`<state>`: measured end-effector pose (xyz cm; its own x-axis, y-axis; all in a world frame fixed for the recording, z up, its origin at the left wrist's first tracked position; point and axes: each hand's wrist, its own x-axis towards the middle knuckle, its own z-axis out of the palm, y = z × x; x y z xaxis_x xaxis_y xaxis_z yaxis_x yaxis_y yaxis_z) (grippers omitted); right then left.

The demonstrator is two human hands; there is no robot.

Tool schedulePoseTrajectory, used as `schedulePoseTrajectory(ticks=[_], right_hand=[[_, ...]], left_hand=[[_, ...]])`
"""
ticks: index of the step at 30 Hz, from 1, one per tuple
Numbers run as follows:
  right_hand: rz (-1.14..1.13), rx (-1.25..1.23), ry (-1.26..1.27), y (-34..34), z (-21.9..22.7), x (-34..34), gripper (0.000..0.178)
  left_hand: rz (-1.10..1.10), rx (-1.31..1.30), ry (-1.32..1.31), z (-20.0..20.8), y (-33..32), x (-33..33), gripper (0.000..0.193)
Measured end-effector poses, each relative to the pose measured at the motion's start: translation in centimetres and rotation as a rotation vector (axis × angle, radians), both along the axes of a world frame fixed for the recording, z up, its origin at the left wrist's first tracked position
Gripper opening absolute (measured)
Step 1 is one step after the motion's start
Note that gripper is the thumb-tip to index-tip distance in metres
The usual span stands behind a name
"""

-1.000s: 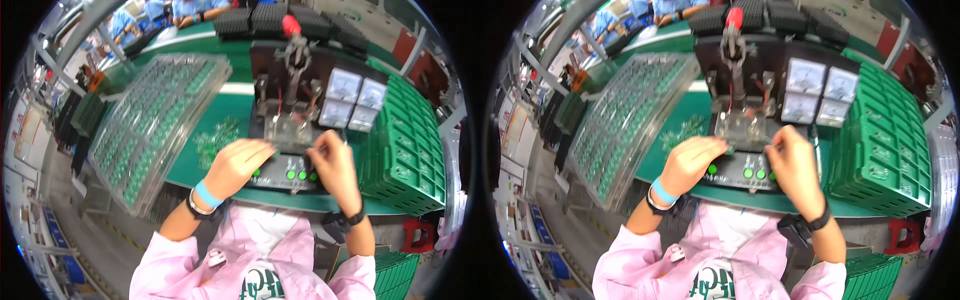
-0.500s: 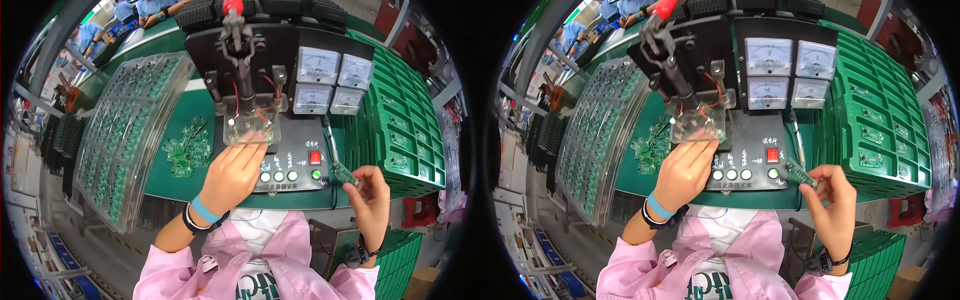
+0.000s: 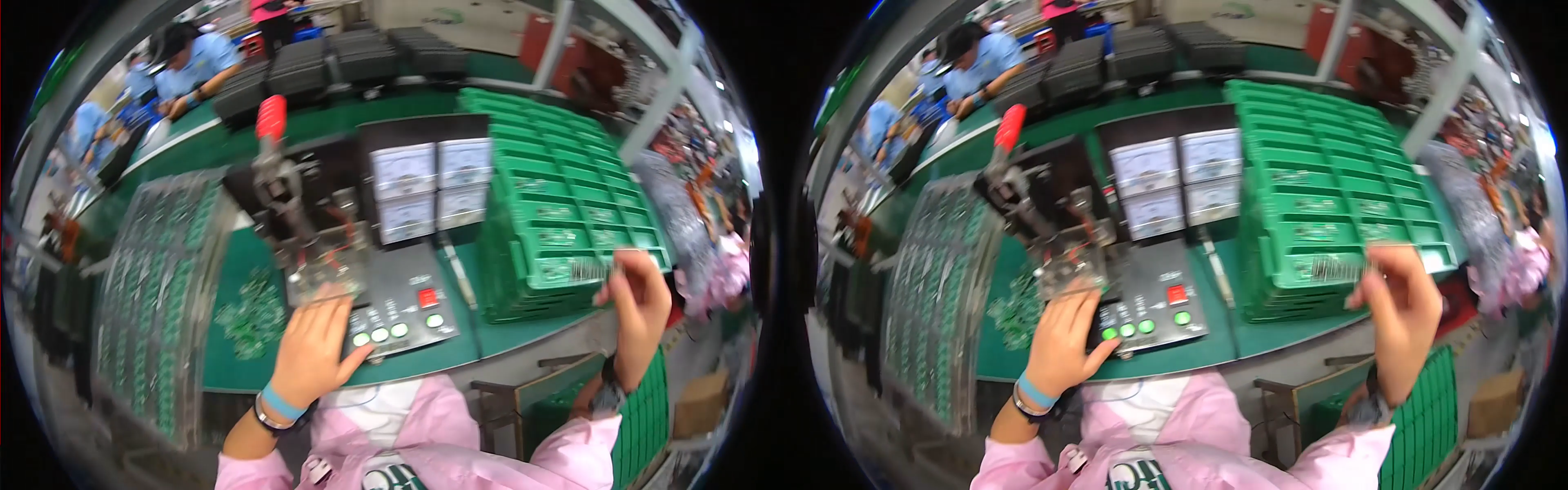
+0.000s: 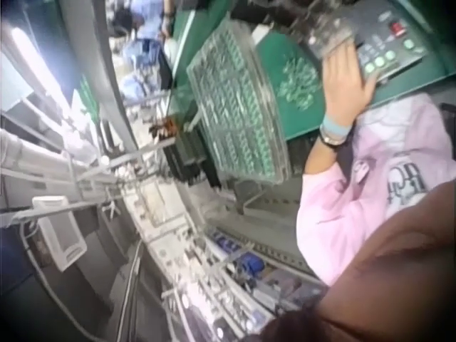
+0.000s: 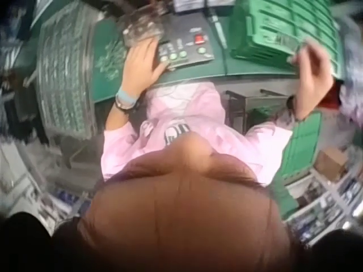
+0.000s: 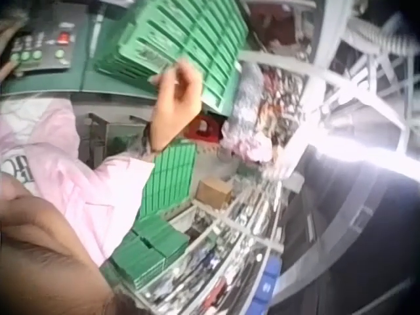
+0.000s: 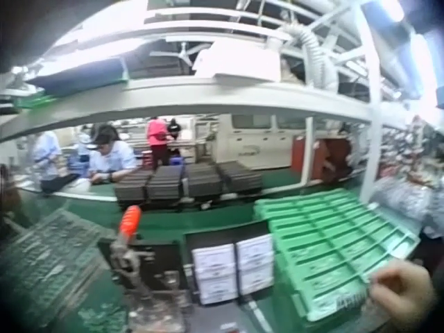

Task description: The person picks up a circuit board, places it into a testing machine, and pulls a lever. After pressing buttons on the machine, the person removes the circuit board and places it into a slot in a green tray.

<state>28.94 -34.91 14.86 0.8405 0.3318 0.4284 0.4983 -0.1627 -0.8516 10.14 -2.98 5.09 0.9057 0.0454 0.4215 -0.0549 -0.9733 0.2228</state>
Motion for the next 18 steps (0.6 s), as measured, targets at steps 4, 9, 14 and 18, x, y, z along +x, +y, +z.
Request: schedulePoseTrajectory(ticks=[4,9,14,18], right_hand=[[-0.105,0.032,-0.031,-3.1,1.6,10.8,0.023],[-0.116,-0.012,0.353,-5.2,-0.6,19.3,0.021],[-0.246,-0.396,0.055,-4.4,-0.5,18.1,0.018],[-0.068,-0.383,-0.457,3.2,-0.1,10.2,0.020]], left_hand=[[0.038,0.022,0.059,0.5,-0.9,-0.6,0.066],[0.003,-0.050,0.200,2.1,-2.2,-1.6,0.070],[0.123,0.241,-0.573,11.0,-0.1,3.0,0.072],[0.098,-0.391,-0.593,13.0,2.9,6.1,0.074]])
